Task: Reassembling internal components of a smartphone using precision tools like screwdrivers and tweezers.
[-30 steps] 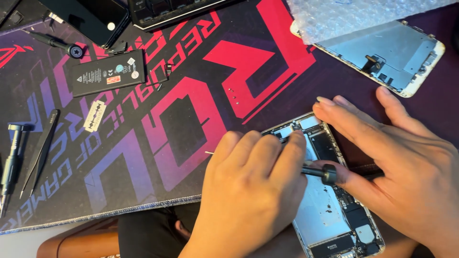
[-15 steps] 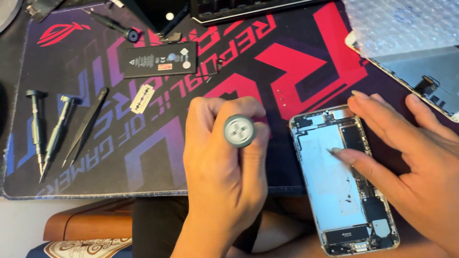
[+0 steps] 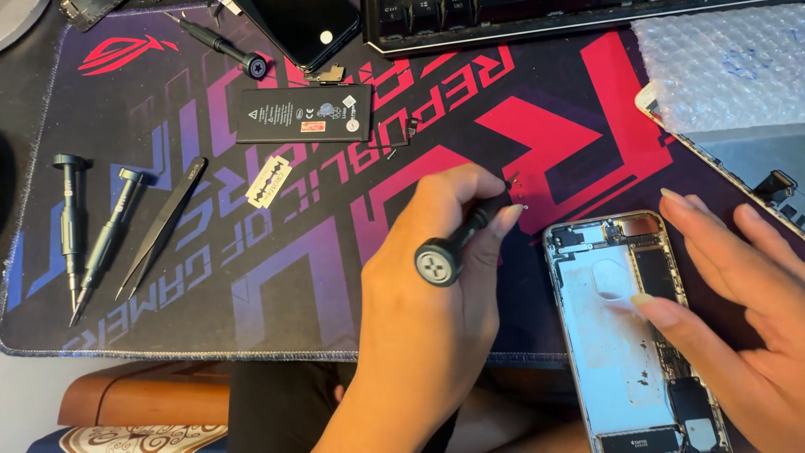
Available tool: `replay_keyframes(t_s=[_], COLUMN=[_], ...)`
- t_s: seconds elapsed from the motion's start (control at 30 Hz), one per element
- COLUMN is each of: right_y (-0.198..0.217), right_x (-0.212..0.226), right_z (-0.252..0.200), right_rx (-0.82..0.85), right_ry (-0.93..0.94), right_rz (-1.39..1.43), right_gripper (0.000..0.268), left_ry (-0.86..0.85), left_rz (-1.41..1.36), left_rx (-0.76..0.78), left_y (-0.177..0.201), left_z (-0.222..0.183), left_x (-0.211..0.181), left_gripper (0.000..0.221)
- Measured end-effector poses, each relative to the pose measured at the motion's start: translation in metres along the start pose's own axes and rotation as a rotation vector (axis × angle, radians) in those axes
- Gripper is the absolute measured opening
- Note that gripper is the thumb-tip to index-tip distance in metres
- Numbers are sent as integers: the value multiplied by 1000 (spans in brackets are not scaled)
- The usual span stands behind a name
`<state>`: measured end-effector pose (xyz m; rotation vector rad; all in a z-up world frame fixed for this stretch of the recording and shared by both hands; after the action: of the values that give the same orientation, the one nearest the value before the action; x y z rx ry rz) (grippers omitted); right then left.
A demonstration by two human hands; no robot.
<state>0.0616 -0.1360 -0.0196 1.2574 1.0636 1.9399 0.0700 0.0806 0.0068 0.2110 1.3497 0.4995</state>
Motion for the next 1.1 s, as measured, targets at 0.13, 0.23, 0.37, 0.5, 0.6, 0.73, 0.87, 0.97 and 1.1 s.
replay_keyframes(t_s=[0.13, 0.23, 0.37, 0.5, 0.6, 0.73, 0.87, 0.97, 1.1], right_y=[-2, 0, 5, -1, 0, -1, 1, 6, 13], right_x=[-9, -10, -24, -63, -68, -69, -58, -47, -33], right_z=[-3, -7, -11, -25, -27, -27, -24, -22, -20], right_rx=[55, 50, -22, -67, -56, -20, -36, -57, -182], right_ry=[-60, -168, -249, -239, -241, -299, -317, -320, -46], right_rz=[97, 143, 216, 345, 275, 244, 252, 255, 365], right_gripper=[75, 78, 64, 51, 47, 48, 44, 40, 27], left_ry=[70, 65, 27, -9, 59, 22, -14, 6, 6], left_rz=[88, 100, 116, 116, 70, 105, 76, 46, 41], left_rx=[51, 53, 24, 4, 40, 20, -5, 6, 8], left_y=[-7, -8, -6, -5, -7, -6, -3, 0, -11], left_z=[0, 0, -1, -1, 0, -1, -2, -4, -12], left_x=[7, 7, 6, 3, 5, 4, 2, -4, -7], left_gripper=[13, 13, 13, 11, 12, 12, 10, 10, 15])
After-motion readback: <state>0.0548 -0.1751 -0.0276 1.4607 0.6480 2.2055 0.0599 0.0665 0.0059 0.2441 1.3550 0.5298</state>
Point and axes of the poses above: each hand's wrist, its own z-axis towards the middle knuckle, its own y-axis out of the back of the hand, x = y × z, the point moved 6 cm from there along z, towards the middle knuckle, and after that the axes turned 6 degrees about y, right-handed, at the moved point
